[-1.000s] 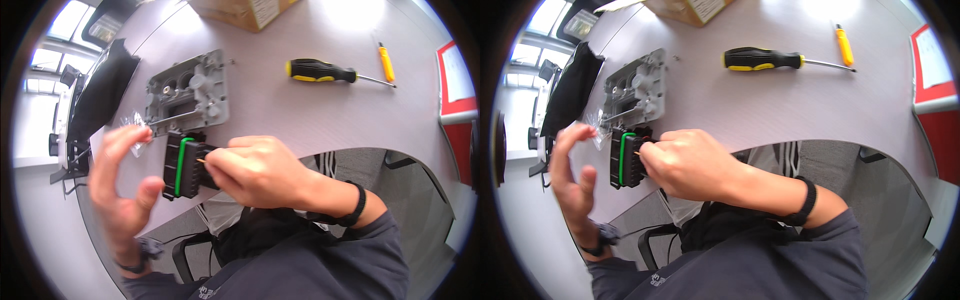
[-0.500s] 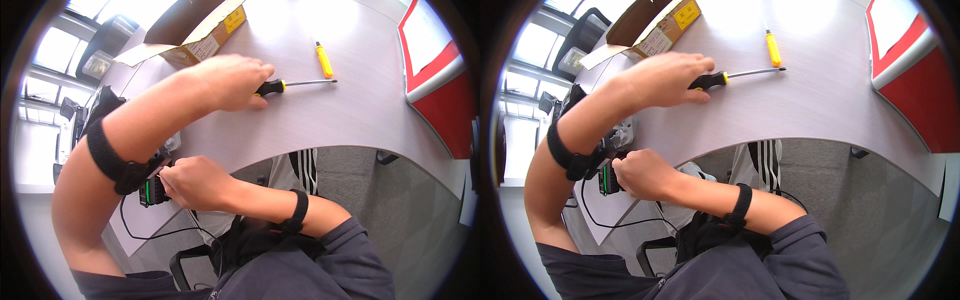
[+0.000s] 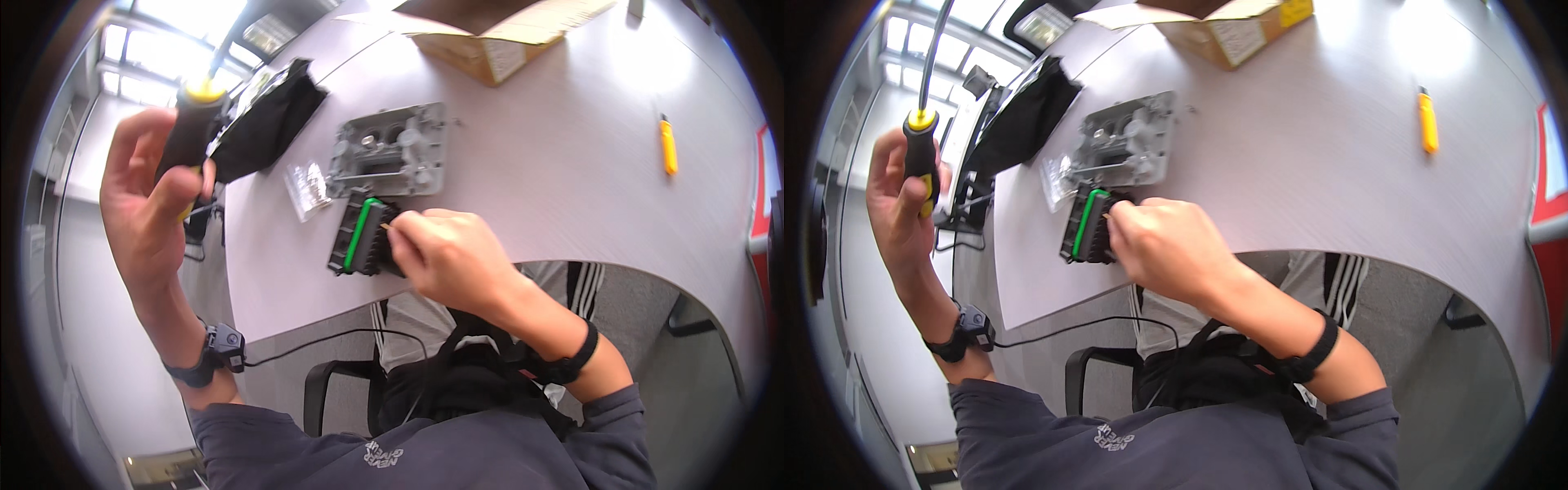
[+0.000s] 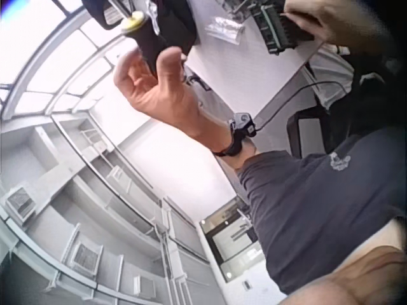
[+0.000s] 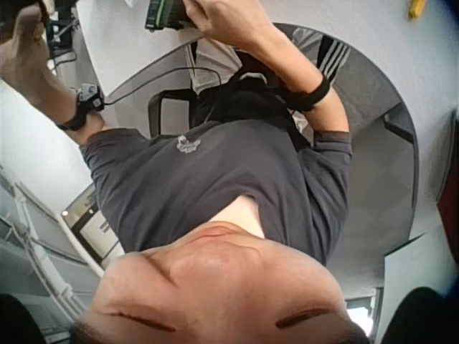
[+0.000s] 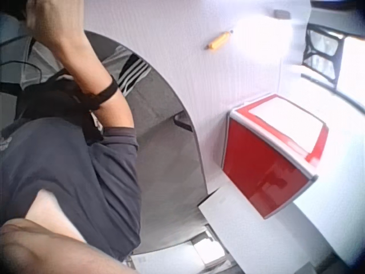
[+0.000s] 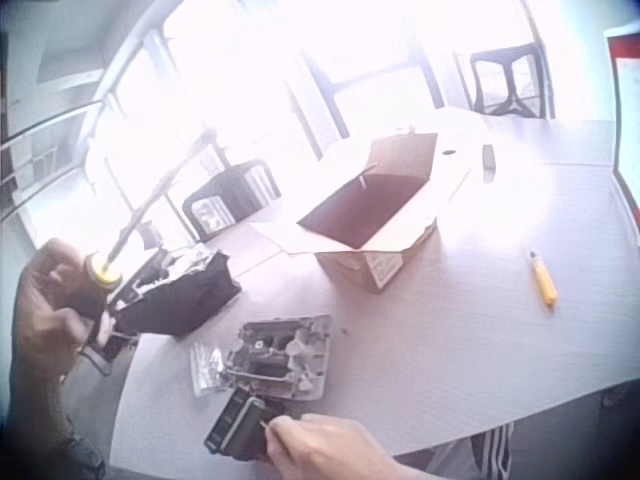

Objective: The person disassembles an electronic component using screwdrivers, removing a black plastic cover from a grey base and then removing internal screws and pins.

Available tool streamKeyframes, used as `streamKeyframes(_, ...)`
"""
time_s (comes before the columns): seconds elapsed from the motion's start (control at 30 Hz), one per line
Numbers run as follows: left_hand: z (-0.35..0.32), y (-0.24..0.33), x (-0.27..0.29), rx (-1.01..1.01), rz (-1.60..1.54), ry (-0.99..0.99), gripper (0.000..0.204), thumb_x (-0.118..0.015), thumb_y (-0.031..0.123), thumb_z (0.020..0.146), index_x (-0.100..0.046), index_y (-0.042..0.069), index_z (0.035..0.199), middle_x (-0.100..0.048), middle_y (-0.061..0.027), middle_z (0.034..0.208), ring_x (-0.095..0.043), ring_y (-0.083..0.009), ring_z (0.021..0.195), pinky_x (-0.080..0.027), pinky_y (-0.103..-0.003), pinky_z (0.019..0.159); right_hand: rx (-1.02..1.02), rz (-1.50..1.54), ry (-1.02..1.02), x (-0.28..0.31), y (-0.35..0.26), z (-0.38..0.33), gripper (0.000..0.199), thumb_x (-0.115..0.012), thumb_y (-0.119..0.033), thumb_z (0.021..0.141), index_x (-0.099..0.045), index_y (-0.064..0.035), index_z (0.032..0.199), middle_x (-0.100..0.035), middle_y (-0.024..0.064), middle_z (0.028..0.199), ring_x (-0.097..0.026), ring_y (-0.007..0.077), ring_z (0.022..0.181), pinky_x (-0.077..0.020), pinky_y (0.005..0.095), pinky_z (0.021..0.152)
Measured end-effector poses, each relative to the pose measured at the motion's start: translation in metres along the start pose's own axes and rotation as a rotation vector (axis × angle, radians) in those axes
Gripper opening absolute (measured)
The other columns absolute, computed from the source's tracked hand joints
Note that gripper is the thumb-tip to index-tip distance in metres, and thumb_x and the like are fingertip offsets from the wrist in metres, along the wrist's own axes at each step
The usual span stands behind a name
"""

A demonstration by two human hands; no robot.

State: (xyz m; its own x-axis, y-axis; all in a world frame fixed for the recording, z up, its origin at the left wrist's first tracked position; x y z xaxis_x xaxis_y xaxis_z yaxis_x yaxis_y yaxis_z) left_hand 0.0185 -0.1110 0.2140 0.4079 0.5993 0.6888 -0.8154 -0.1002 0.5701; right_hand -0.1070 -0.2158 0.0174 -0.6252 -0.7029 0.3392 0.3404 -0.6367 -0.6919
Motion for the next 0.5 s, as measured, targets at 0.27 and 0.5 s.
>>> streamKeyframes(0.27,-0.097,-0.066,0.051,0.343,-0.439,0.056,0.066,-0.076,0.014,0.075,-0.045,-0.004,0.130,-0.055,-0.0170,0.109,-0.063,-0.0188,0.083,-0.053,-0.021,0.078,-0.038,-0.029,-0.052,0.000,-0.004,0.007,0.008,-0.062,-0.004,0.079,-0.055,-0.0023,0.076,-0.058,0.0112,0.061,-0.057,0.0273,0.059,-0.0467,0.0380,0.055)
streamKeyframes(0.5,-0.095,-0.089,0.088,-0.014,-1.028,0.432,0.037,-0.058,0.018,0.089,-0.046,-0.005,0.114,-0.049,-0.0186,0.111,-0.049,-0.0276,0.117,-0.032,-0.041,0.111,-0.051,-0.036,-0.057,-0.003,-0.007,0.010,0.007,-0.064,0.000,0.076,-0.058,-0.0026,0.079,-0.054,0.0088,0.059,-0.055,0.0245,0.055,-0.0445,0.0354,0.050)
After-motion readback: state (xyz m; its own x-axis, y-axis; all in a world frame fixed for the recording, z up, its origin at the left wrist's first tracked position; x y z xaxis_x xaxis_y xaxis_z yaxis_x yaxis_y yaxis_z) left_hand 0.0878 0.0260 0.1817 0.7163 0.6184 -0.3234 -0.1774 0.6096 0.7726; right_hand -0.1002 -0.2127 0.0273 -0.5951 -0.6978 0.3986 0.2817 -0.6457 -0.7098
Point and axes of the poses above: each hand's wrist, its own z-axis towards the middle knuckle, its own x-axis out of the back of the hand, y = z × x, the point moved 7 cm from there along z, towards the middle knuckle
